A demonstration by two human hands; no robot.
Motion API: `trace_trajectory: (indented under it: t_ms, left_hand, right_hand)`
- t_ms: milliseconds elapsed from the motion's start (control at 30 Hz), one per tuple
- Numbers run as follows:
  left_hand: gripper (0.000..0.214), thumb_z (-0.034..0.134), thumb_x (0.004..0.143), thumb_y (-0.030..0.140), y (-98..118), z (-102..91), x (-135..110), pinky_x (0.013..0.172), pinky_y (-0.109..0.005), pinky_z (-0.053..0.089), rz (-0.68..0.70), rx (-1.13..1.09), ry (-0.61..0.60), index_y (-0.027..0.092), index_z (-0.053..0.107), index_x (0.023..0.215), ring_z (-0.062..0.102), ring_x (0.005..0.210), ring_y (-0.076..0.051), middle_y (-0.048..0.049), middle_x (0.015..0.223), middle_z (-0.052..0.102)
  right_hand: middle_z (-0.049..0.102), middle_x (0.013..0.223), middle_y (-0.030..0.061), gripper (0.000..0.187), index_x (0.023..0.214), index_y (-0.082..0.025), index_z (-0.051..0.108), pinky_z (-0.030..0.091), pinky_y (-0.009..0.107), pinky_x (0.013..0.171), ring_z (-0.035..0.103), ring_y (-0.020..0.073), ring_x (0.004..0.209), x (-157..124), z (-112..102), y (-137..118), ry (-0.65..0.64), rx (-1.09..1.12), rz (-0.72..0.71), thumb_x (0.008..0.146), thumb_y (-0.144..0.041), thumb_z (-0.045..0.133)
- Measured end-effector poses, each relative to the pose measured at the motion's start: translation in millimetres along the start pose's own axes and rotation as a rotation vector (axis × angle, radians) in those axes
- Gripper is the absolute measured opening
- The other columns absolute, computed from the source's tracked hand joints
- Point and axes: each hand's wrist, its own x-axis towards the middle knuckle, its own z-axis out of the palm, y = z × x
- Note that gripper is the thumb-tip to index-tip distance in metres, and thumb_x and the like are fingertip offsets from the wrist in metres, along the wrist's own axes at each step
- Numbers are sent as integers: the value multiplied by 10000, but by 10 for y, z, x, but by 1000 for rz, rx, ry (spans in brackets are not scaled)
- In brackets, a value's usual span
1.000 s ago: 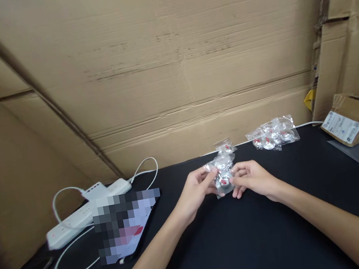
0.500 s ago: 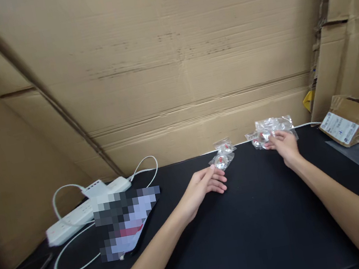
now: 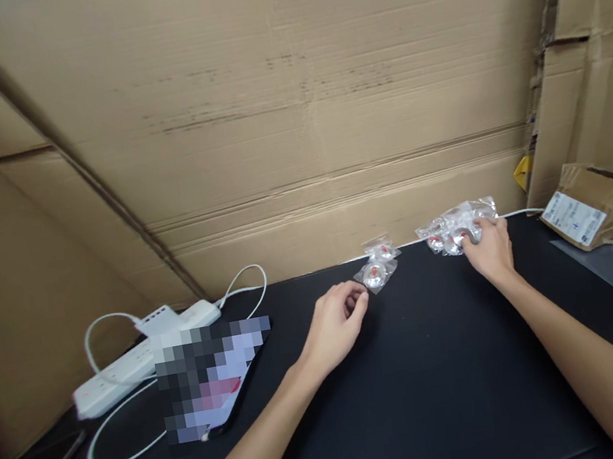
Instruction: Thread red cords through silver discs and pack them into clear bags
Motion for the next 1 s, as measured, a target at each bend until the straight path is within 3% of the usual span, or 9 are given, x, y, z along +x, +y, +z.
trace_trajectory:
  t_ms: [67,167,267,367,433,567,700,867,1000]
  left_hand:
    - [310,494,911,382,-30,0,-24,924,-445,439,90,134,-28,192,648,1103,563,1060,-291,-106,1096,660]
    - [579,522,890,485,-100,42,-57,1079,-538,289,126,205,-159,239,442,1408,305,1371,-360,-111,1499,391]
    - [647,473,892,579,-164,90,-75,1125,-581,176,108,218,-265,272,379,1454,179,1437,-368,-86,1570,267]
    - [591,435,911,583,-160,95,-79,1128,-605,145,123,210,-289,293,426,1426,222,1428,-362,-77,1542,334]
    - [525,429,932,535,-109,79,-81,1124,-606,165,157,197,-293,306,456,1403,263,1413,-353,-65,1525,368]
    - [389,448,951,411,51,52,-105,1104,-517,287,246,157,-284,281,548,1304,387,1328,-304,-63,1449,464]
    - [279,489,932,353,164,69,-151,1016,-467,393,229,101,-252,243,618,1153,494,1163,-285,-84,1263,571]
    - [317,492,927,350,175,118,-151,984,-447,412,99,-20,-137,228,553,1213,526,1094,-266,-92,1166,584]
    - [427,562,891,380,55,158,-79,1014,-457,396,-70,-214,-37,221,491,1281,522,1176,-273,-115,1253,574]
  right_hand:
    - [530,1137,203,449,1101,-108,662,428,488,912,574,348,977,-74,25,-56,5,-118,-110,719,-339,613]
    - [539,1084,164,352,1077,-143,653,476,445,827,596,283,829,-259,85,-210,-54,-179,-289,796,-328,549]
    - [534,1088,146,306,1104,-171,621,500,419,805,603,262,830,-518,158,-430,-212,-74,-461,855,-312,512]
    - [535,1153,118,322,1206,-222,550,509,403,844,612,248,921,-765,217,-639,-439,57,-588,899,-307,497]
    - [520,1222,118,392,1290,-238,482,493,416,894,601,247,991,-863,244,-722,-509,97,-627,904,-301,508]
    - [612,1048,96,296,1165,-197,553,499,391,845,610,223,919,-856,282,-721,-568,187,-548,877,-265,548]
    - [640,800,35,166,917,-179,612,513,319,692,605,171,713,-762,294,-633,-670,400,-318,781,-268,645]
    - [627,750,25,245,790,-175,617,502,320,691,599,170,701,-810,191,-741,-759,678,-84,734,-391,717]
    - [608,713,15,259,783,-186,613,487,316,678,579,162,665,-935,81,-964,-818,804,-72,743,-412,732]
